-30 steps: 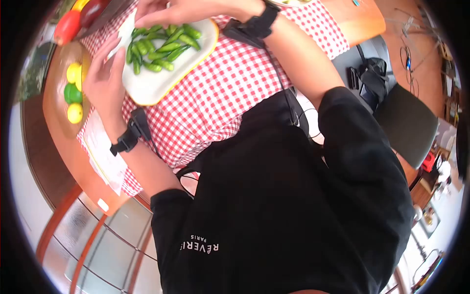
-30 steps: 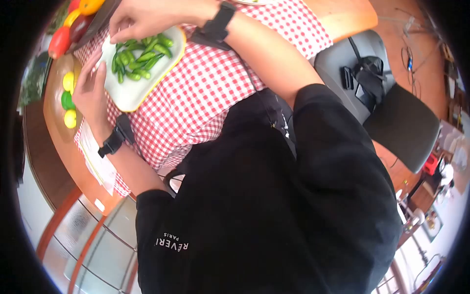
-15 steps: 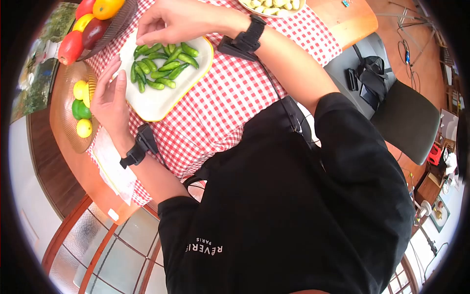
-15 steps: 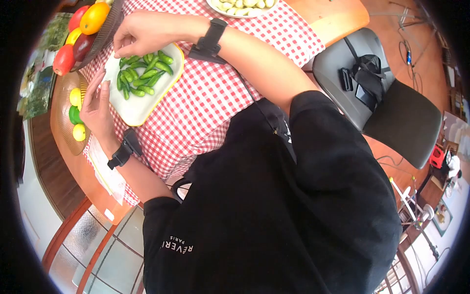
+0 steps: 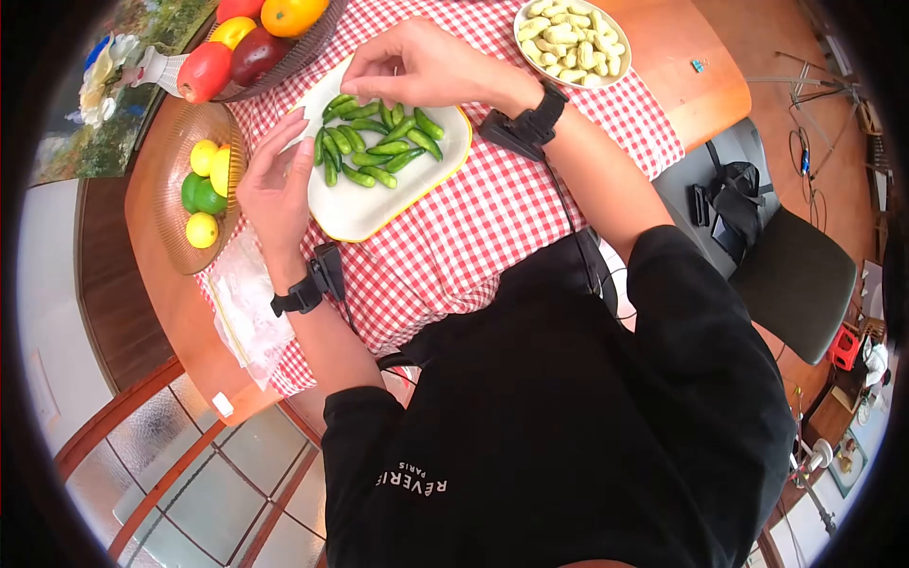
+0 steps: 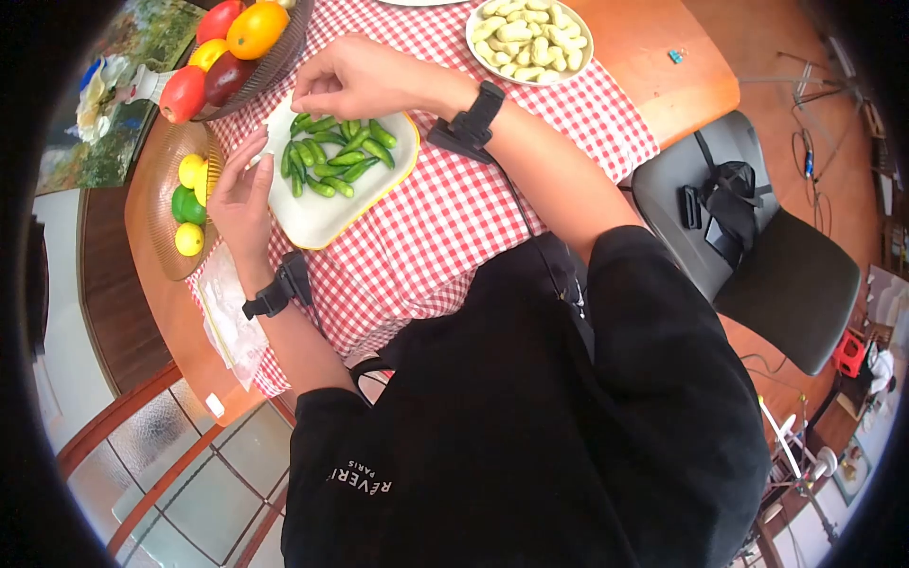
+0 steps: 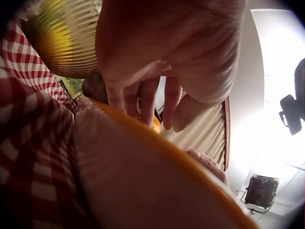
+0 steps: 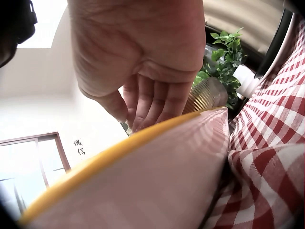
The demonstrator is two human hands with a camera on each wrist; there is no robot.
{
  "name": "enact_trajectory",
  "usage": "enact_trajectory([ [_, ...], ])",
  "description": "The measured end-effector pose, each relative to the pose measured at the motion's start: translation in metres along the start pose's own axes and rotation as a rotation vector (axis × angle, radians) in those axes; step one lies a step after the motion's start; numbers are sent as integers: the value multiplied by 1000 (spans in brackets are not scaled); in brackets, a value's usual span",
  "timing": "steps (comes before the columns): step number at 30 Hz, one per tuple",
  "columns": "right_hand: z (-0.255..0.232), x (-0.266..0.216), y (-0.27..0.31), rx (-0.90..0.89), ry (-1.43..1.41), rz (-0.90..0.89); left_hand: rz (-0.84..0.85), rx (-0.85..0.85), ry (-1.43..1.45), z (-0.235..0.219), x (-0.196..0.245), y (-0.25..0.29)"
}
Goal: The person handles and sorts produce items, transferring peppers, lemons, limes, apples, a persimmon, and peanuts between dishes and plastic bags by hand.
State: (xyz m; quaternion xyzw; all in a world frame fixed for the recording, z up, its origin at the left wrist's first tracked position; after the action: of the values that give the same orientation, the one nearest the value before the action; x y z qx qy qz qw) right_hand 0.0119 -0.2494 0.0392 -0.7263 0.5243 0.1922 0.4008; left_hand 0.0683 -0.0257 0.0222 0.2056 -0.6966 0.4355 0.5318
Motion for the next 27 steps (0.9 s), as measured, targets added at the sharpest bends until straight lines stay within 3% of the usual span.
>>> enact_trajectory([
  [18,0,-2,1,-19,-23,5,-14,2,-19,3,4,0],
  [27,-7,5,0,21,-106,111,-43,-59,-52,7,6,1],
])
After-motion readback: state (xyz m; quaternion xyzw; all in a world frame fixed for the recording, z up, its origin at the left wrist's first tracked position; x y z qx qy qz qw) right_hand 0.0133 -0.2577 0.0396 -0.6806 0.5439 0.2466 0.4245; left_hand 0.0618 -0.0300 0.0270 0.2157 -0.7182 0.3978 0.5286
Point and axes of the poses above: each hand's wrist, its own y-axis away from the middle knuckle, its own z-axis out of the palm, x = y × z, the point moved 6 cm from there along -y, towards the middle knuckle, and after that the axes turned 15 degrees about y, right-handed, at the moved point
